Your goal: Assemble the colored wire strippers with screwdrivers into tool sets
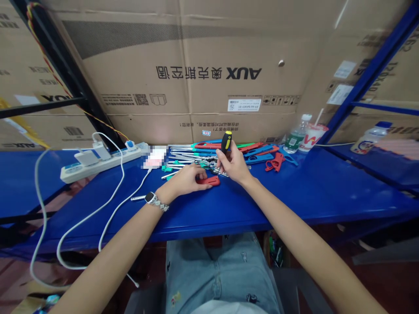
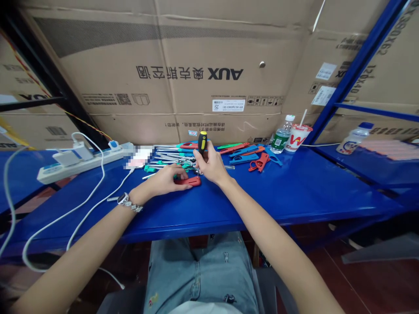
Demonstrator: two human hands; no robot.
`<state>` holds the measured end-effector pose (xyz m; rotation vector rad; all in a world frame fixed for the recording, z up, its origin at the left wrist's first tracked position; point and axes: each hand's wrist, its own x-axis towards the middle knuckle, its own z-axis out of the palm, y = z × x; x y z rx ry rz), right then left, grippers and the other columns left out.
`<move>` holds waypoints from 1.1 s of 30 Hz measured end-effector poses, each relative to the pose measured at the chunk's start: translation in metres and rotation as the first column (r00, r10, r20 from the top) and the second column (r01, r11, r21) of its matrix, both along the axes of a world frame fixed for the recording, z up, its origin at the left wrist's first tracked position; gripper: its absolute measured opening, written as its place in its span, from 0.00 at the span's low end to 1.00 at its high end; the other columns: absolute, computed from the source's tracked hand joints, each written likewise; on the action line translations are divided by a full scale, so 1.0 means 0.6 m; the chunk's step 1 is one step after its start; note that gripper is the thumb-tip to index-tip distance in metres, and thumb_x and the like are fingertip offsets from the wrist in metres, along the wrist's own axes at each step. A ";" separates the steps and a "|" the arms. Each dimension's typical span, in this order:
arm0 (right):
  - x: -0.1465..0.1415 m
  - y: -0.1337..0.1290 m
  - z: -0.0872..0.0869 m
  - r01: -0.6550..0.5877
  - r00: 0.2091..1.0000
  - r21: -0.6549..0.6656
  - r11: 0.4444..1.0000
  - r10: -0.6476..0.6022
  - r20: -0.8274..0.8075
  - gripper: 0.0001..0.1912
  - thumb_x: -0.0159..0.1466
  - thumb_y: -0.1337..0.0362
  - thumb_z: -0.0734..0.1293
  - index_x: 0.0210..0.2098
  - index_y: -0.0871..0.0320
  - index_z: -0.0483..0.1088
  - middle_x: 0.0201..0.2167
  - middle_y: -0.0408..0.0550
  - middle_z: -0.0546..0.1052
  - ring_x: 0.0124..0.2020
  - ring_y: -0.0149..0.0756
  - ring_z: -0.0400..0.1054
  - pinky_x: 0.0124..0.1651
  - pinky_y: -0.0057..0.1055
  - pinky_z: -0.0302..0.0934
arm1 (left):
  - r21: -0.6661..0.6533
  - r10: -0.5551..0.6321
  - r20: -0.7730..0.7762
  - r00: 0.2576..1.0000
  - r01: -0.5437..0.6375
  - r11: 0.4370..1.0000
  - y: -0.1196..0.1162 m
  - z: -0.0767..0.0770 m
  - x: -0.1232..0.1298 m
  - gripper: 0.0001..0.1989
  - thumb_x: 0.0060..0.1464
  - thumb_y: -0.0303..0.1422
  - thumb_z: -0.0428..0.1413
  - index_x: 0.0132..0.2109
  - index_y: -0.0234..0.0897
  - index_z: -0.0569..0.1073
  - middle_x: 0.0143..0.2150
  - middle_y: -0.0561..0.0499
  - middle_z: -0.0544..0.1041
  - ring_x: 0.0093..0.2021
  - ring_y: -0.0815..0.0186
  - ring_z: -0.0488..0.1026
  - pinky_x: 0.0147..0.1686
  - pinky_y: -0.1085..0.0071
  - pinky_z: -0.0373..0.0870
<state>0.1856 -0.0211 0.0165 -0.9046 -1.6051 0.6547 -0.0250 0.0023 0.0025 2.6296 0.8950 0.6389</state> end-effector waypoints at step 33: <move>-0.005 0.012 -0.011 -0.049 0.999 -0.048 0.998 0.049 0.001 0.17 0.61 0.55 0.74 0.42 0.51 0.63 0.24 0.38 0.74 0.17 0.33 0.68 0.21 0.31 0.63 | -0.107 0.093 0.674 0.733 -0.027 0.994 0.015 0.078 0.103 0.18 0.48 0.42 0.70 0.38 0.36 0.75 0.36 0.48 0.80 0.36 0.65 0.76 0.36 0.68 0.73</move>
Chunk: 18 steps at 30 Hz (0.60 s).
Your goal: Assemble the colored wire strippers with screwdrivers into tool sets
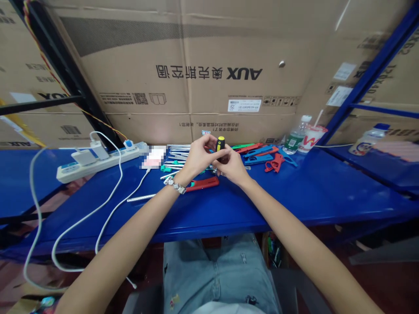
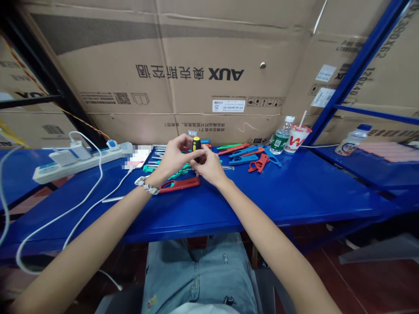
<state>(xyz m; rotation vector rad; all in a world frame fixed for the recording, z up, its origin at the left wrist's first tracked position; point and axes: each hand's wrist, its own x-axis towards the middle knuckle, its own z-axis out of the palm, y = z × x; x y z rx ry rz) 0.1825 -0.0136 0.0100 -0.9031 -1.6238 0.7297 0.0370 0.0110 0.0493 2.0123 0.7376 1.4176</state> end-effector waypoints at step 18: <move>0.009 -0.006 0.015 -0.068 0.997 -0.091 0.994 0.070 0.024 0.26 0.53 0.46 0.78 0.26 0.53 0.61 0.21 0.40 0.73 0.19 0.31 0.66 0.22 0.29 0.57 | -0.010 0.083 0.202 0.976 -0.083 0.997 -0.010 -0.009 0.012 0.17 0.55 0.43 0.67 0.44 0.39 0.74 0.38 0.49 0.79 0.39 0.65 0.77 0.42 0.67 0.74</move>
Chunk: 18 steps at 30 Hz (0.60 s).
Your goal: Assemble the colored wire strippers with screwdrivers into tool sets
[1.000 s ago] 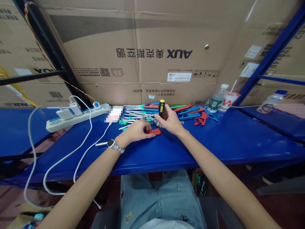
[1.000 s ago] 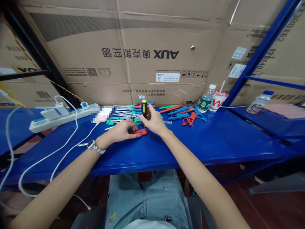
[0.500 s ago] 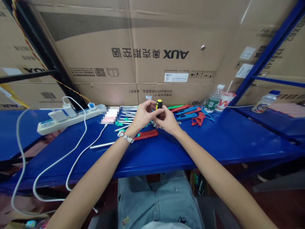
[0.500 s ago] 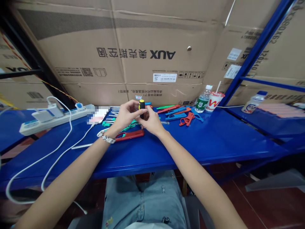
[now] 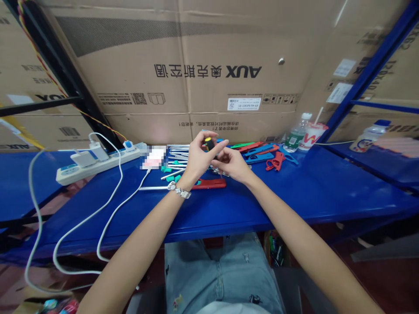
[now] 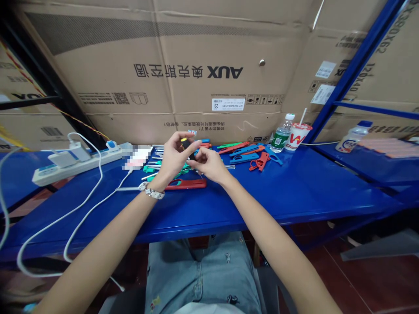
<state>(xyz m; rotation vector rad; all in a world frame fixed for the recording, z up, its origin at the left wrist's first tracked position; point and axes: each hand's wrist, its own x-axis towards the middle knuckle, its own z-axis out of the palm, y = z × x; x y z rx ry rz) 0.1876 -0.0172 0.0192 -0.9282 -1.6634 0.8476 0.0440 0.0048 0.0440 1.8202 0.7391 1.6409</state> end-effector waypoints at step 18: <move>0.015 -0.001 0.000 0.061 0.989 -0.029 0.998 -0.065 -0.132 0.22 0.56 0.43 0.76 0.34 0.54 0.69 0.22 0.41 0.75 0.16 0.34 0.68 0.18 0.33 0.66 | 0.006 -0.007 -0.199 0.980 0.008 1.000 0.005 -0.041 -0.042 0.10 0.64 0.40 0.56 0.39 0.39 0.68 0.34 0.50 0.75 0.35 0.64 0.75 0.41 0.63 0.74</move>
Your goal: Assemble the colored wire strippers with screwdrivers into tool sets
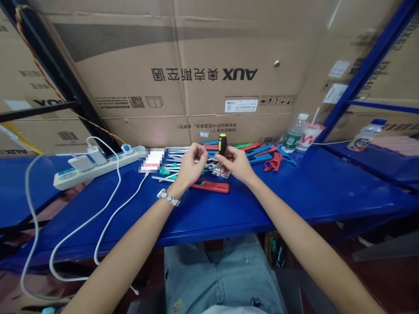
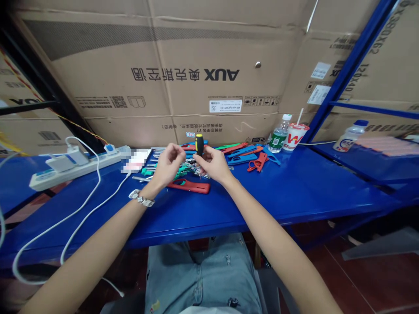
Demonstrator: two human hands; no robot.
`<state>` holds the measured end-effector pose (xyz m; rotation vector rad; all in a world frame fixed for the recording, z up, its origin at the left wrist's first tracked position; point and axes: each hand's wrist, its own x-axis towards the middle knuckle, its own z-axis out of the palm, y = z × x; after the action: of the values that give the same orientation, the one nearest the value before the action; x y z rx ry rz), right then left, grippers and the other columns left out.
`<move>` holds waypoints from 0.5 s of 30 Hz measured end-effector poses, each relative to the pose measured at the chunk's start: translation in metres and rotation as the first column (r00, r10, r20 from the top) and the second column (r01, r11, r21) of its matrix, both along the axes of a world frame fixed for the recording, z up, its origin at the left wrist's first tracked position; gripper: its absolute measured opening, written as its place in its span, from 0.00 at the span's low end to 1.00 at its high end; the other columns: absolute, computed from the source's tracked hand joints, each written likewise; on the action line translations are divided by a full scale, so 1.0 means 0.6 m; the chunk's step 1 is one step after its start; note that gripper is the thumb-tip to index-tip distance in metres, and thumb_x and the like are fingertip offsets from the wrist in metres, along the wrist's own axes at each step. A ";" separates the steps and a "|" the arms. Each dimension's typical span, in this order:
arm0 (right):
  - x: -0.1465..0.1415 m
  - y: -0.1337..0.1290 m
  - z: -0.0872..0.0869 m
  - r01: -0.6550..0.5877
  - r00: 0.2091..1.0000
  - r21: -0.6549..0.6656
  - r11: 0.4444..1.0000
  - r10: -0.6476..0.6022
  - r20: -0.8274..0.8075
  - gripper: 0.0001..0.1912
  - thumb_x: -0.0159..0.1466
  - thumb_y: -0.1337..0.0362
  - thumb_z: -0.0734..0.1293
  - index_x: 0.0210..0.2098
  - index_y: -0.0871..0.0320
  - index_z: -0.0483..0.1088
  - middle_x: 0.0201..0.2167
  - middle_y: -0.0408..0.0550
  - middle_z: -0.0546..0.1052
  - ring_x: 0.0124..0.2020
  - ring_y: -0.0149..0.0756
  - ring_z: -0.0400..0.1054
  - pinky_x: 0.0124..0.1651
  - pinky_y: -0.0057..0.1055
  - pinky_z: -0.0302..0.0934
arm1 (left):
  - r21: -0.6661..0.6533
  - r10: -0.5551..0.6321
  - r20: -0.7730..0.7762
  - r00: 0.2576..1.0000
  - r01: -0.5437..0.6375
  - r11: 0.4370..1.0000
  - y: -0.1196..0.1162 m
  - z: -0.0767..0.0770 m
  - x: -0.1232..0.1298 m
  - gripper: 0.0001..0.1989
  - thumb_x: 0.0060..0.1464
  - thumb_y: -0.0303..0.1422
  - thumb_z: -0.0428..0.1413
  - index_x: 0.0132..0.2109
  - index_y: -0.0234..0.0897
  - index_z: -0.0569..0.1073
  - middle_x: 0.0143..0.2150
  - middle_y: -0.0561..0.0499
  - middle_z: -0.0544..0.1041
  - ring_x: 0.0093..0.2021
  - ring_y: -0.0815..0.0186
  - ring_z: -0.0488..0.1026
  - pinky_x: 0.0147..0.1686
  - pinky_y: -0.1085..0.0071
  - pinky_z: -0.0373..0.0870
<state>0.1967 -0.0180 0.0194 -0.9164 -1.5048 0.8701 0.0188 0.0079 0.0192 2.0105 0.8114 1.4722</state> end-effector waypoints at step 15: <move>0.007 -0.016 -0.011 0.046 0.997 0.024 0.999 -0.044 -0.063 0.25 0.57 0.40 0.74 0.36 0.54 0.66 0.23 0.40 0.74 0.15 0.32 0.67 0.16 0.31 0.62 | -0.152 -0.257 -0.666 0.700 0.210 0.966 -0.003 -0.007 -0.035 0.12 0.53 0.41 0.67 0.39 0.37 0.81 0.38 0.47 0.82 0.36 0.60 0.77 0.38 0.64 0.71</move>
<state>0.2011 -0.0275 0.0131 -0.8934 -1.4333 0.8380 -0.0022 0.0060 0.0152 2.5198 0.8113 0.5170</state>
